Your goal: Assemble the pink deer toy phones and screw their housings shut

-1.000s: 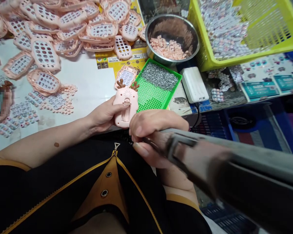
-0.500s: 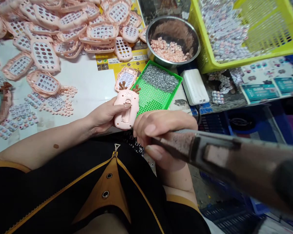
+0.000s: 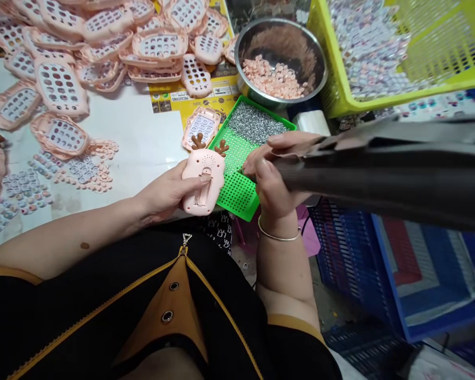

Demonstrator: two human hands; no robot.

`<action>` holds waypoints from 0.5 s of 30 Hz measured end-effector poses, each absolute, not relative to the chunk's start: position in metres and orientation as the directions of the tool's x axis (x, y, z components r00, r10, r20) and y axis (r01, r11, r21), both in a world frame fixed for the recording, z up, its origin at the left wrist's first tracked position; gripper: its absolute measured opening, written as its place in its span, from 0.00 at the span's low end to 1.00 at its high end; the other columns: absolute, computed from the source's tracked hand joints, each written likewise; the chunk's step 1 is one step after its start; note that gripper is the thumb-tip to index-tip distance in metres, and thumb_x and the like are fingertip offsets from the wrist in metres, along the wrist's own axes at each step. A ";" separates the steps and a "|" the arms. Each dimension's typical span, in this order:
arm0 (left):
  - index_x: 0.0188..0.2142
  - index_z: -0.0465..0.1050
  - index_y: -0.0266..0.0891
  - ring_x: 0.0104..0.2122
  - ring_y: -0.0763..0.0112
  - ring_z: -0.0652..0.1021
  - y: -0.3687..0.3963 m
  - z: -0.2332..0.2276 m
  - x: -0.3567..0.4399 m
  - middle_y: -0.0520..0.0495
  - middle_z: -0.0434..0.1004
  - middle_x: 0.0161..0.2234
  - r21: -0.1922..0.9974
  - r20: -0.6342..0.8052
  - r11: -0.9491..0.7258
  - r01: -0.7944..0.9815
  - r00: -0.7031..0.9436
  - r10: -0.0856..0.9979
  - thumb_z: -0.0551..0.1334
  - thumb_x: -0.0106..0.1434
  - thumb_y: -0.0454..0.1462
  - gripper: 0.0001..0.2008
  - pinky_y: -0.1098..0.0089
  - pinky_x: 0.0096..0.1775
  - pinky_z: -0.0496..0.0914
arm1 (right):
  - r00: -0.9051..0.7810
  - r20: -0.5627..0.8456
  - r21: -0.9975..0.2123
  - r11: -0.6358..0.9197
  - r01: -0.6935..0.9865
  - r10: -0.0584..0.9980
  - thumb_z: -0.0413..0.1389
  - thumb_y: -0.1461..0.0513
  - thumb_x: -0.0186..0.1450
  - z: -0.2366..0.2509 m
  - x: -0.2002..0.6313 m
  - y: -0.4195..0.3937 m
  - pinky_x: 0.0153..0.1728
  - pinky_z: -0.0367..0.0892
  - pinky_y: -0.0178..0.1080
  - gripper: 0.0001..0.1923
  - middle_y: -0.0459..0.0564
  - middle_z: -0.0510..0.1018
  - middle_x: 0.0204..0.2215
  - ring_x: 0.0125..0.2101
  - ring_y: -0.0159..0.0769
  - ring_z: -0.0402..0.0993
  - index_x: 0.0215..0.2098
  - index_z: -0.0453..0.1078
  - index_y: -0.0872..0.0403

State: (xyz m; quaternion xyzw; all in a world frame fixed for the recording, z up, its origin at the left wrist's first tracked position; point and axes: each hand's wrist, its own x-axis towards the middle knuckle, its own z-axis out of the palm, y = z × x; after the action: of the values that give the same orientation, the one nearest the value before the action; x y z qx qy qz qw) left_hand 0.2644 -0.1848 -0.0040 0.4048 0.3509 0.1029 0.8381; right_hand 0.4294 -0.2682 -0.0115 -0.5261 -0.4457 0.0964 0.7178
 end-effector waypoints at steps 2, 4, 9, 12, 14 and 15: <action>0.54 0.67 0.38 0.44 0.63 0.79 -0.184 -0.004 0.264 0.41 0.78 0.49 0.755 -0.498 0.645 0.115 0.740 0.452 0.69 0.57 0.36 0.26 0.59 0.48 0.73 | 0.606 0.646 -0.740 0.575 0.348 0.465 0.65 0.50 0.59 -0.023 0.430 -0.253 0.17 0.61 0.38 0.14 0.36 0.64 0.18 0.14 0.30 0.59 0.38 0.70 0.41; 0.54 0.67 0.39 0.44 0.63 0.79 -0.184 -0.005 0.263 0.41 0.78 0.49 0.756 -0.498 0.643 0.120 0.744 0.446 0.70 0.57 0.37 0.27 0.60 0.47 0.73 | 0.625 0.663 -0.703 0.631 0.329 0.412 0.67 0.55 0.58 -0.025 0.428 -0.248 0.15 0.60 0.39 0.12 0.38 0.66 0.19 0.15 0.30 0.60 0.39 0.74 0.42; 0.55 0.67 0.39 0.44 0.62 0.79 -0.184 -0.004 0.263 0.40 0.78 0.49 0.743 -0.502 0.660 0.112 0.745 0.440 0.71 0.56 0.37 0.28 0.60 0.46 0.74 | 0.673 0.594 -0.759 0.583 0.288 0.440 0.68 0.54 0.55 -0.023 0.428 -0.252 0.15 0.59 0.43 0.13 0.41 0.70 0.24 0.15 0.31 0.59 0.37 0.74 0.41; 0.55 0.67 0.39 0.44 0.62 0.79 -0.184 -0.004 0.263 0.41 0.79 0.48 0.744 -0.500 0.659 0.111 0.747 0.438 0.71 0.57 0.37 0.27 0.59 0.47 0.74 | 0.673 0.582 -0.785 0.532 0.318 0.456 0.67 0.50 0.57 -0.027 0.429 -0.253 0.15 0.60 0.44 0.15 0.42 0.70 0.25 0.15 0.32 0.59 0.38 0.70 0.41; 0.55 0.68 0.39 0.44 0.62 0.79 -0.184 -0.004 0.263 0.41 0.78 0.48 0.744 -0.500 0.659 0.111 0.746 0.439 0.71 0.57 0.37 0.27 0.59 0.47 0.74 | 0.663 0.581 -0.796 0.498 0.343 0.472 0.66 0.48 0.57 -0.029 0.430 -0.253 0.15 0.59 0.44 0.16 0.43 0.70 0.25 0.14 0.32 0.58 0.37 0.68 0.42; 0.55 0.67 0.39 0.44 0.62 0.79 -0.184 -0.004 0.263 0.41 0.78 0.48 0.742 -0.502 0.661 0.111 0.747 0.437 0.71 0.57 0.38 0.27 0.59 0.48 0.74 | 0.657 0.575 -0.804 0.486 0.342 0.488 0.66 0.48 0.56 -0.029 0.431 -0.253 0.15 0.59 0.44 0.16 0.43 0.69 0.25 0.14 0.32 0.58 0.37 0.68 0.42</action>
State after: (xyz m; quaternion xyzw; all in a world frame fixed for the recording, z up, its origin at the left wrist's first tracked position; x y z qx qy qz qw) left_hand 0.2628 -0.1841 -0.0039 0.4002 0.3427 0.0964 0.8445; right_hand 0.4308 -0.2530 -0.0292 -0.5045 -0.4113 0.0481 0.7576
